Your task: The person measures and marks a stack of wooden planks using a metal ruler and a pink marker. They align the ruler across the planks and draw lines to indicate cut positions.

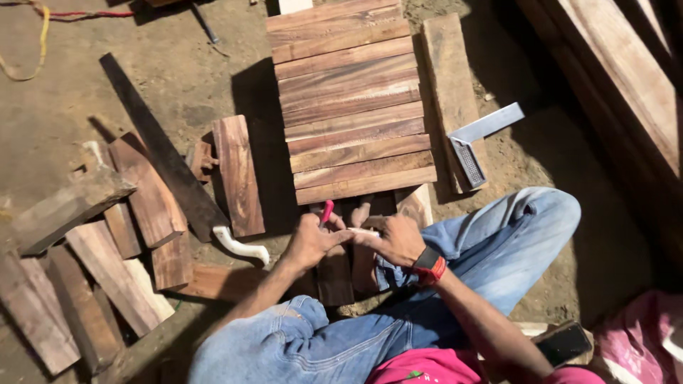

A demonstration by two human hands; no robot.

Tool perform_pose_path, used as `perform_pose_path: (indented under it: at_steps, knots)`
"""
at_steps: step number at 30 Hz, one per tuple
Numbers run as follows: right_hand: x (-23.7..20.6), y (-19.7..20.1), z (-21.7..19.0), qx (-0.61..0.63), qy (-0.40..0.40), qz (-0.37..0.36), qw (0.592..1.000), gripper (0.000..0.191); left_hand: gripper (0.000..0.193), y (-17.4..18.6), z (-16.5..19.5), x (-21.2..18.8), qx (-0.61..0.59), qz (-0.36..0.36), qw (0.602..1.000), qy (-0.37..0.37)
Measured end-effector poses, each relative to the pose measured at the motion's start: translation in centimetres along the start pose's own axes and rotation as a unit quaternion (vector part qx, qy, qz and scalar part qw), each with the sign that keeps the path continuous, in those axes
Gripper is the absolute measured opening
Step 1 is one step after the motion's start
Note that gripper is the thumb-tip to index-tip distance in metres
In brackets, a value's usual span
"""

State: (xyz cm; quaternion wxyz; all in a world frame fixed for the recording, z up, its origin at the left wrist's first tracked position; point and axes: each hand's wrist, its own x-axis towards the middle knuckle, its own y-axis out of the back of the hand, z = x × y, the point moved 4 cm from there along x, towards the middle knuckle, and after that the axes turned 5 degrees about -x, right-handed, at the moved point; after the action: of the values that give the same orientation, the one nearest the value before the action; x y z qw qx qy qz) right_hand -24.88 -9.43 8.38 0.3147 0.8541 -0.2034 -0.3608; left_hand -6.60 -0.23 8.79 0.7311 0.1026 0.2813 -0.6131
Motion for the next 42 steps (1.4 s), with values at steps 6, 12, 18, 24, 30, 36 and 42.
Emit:
perform_pose_path:
  at_steps: [6,12,18,24,30,36,42]
  knots:
    - [1.4,0.3,1.2,-0.002,0.248,0.084,0.965,0.059,0.018,1.4,-0.7,0.7,0.057,0.005,0.989,-0.134]
    - [2.7,4.8,9.4,-0.128,0.010,-0.008,0.992,0.044,0.009,13.0,-1.3,-1.0,-0.043,0.190,0.959,-0.207]
    - [2.1,14.6,14.2,-0.231,0.035,0.086,0.968,0.023,0.035,26.2,-5.3,-4.3,-0.258,0.365,0.864,-0.232]
    - [3.9,14.5,14.7,-0.245,0.086,0.089,0.962,0.029,0.030,26.2,-10.3,-2.4,-0.326,0.404,0.826,-0.222]
    - [5.5,13.7,15.8,-0.257,0.096,0.087,0.958,0.030,0.024,25.1,-13.7,-1.3,-0.399,0.395,0.797,-0.221]
    - [5.4,14.2,16.8,-0.217,0.090,0.072,0.969,0.028,0.021,22.8,-15.7,0.6,-0.472,0.334,0.793,-0.191]
    - [5.2,14.3,16.1,-0.241,0.061,0.067,0.966,0.029,0.011,20.3,-14.7,1.4,-0.474,0.343,0.794,-0.162]
